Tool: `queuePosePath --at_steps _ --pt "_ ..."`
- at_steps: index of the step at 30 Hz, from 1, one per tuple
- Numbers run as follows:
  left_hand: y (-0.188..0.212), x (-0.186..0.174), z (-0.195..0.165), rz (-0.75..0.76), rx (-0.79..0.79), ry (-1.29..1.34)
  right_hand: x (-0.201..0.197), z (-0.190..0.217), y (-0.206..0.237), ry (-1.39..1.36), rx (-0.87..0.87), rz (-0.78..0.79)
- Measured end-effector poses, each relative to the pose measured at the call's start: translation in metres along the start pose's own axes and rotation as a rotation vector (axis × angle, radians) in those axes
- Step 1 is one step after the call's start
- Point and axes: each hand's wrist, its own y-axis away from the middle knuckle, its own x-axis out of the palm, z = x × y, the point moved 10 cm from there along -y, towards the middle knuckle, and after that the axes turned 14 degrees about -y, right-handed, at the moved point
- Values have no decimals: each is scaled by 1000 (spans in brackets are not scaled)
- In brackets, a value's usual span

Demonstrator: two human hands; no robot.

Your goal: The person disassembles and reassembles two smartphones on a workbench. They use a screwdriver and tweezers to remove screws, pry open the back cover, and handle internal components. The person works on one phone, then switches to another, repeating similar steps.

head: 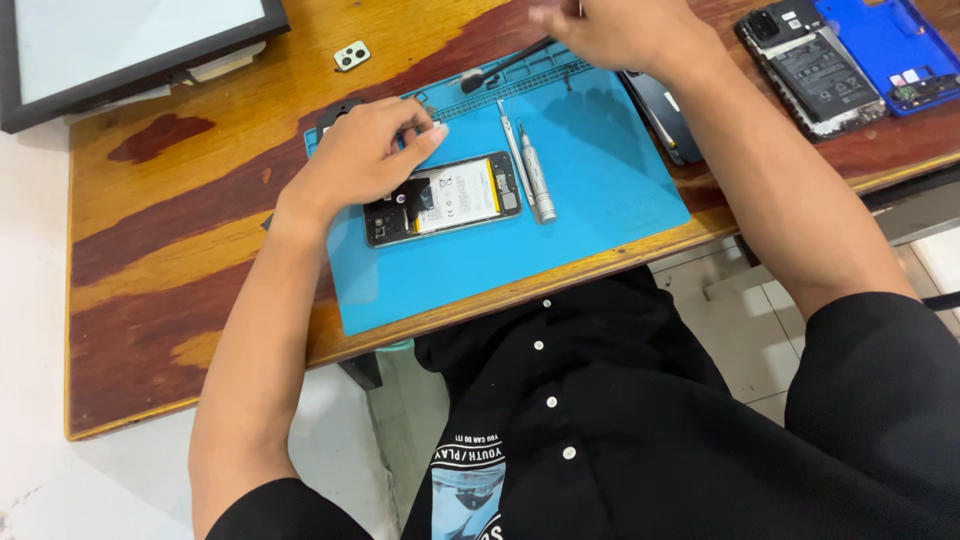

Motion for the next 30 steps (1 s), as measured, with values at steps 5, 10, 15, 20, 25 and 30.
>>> queuePosePath --at_steps 5,10,15,20,25,30 --pt "2 2 16 39 -59 216 26 10 6 79 -115 160" --pt "0 6 23 43 -71 257 13 58 27 262 -507 -41" --pt "0 9 21 36 -63 146 39 58 32 34 -171 457" --pt "-2 6 15 22 -48 98 69 65 61 190 98 785" --pt "-2 6 8 27 -19 -12 71 66 63 80 89 805" --pt "0 5 2 5 4 -71 60 52 51 149 36 625"
